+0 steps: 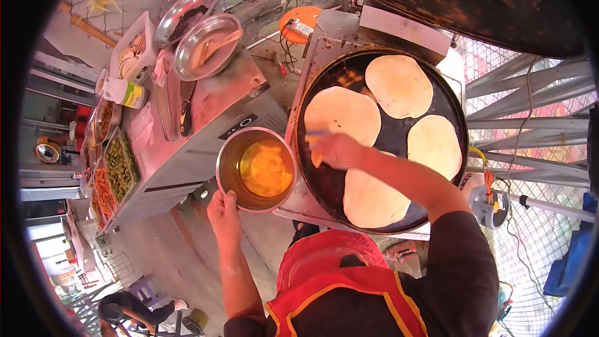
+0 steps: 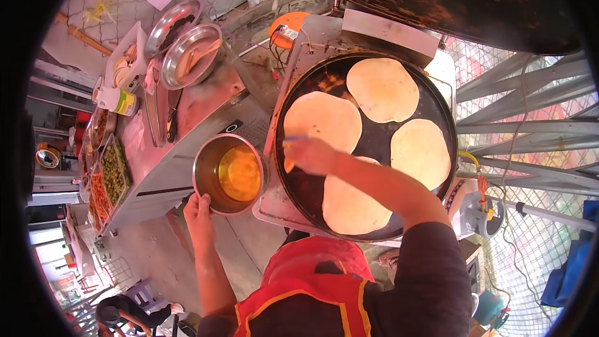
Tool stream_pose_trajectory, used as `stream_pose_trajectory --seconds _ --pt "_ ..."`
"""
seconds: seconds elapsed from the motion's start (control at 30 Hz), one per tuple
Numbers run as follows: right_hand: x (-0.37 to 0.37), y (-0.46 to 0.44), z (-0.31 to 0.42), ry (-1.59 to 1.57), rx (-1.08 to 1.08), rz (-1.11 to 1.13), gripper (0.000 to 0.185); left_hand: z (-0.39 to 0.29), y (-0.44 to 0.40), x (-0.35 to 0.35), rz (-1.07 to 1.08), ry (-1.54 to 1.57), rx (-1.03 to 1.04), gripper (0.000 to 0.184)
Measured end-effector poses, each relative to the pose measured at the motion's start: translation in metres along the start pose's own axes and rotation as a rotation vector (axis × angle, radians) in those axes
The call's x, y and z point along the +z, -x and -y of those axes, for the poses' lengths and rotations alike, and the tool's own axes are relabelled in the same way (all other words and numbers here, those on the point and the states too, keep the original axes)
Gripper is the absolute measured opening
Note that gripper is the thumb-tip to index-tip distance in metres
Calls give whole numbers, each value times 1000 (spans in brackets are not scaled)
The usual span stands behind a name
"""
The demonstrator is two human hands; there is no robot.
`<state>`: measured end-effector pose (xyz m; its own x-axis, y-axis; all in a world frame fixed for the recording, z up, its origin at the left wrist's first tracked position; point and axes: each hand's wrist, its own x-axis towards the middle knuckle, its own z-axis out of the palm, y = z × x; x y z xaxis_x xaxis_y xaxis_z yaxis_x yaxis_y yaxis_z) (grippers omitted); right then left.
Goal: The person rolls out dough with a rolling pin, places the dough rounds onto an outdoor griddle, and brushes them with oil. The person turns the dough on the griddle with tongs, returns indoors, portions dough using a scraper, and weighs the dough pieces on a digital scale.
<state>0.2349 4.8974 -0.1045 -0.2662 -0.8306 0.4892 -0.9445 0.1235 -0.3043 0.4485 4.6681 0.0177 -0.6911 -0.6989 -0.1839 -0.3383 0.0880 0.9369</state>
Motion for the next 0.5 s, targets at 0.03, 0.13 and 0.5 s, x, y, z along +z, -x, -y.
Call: stream_pose_trajectory --seconds 0.03,0.13,0.5 --pt "-27 -2 28 -162 177 192 9 2 0 -4 2 -2 -1 23" --pt "-37 30 26 -540 669 -65 7 2 -1 -9 -17 25 -8 23" --pt "-42 32 -13 -34 465 -289 19 -1 -2 -16 35 0 -41 19"
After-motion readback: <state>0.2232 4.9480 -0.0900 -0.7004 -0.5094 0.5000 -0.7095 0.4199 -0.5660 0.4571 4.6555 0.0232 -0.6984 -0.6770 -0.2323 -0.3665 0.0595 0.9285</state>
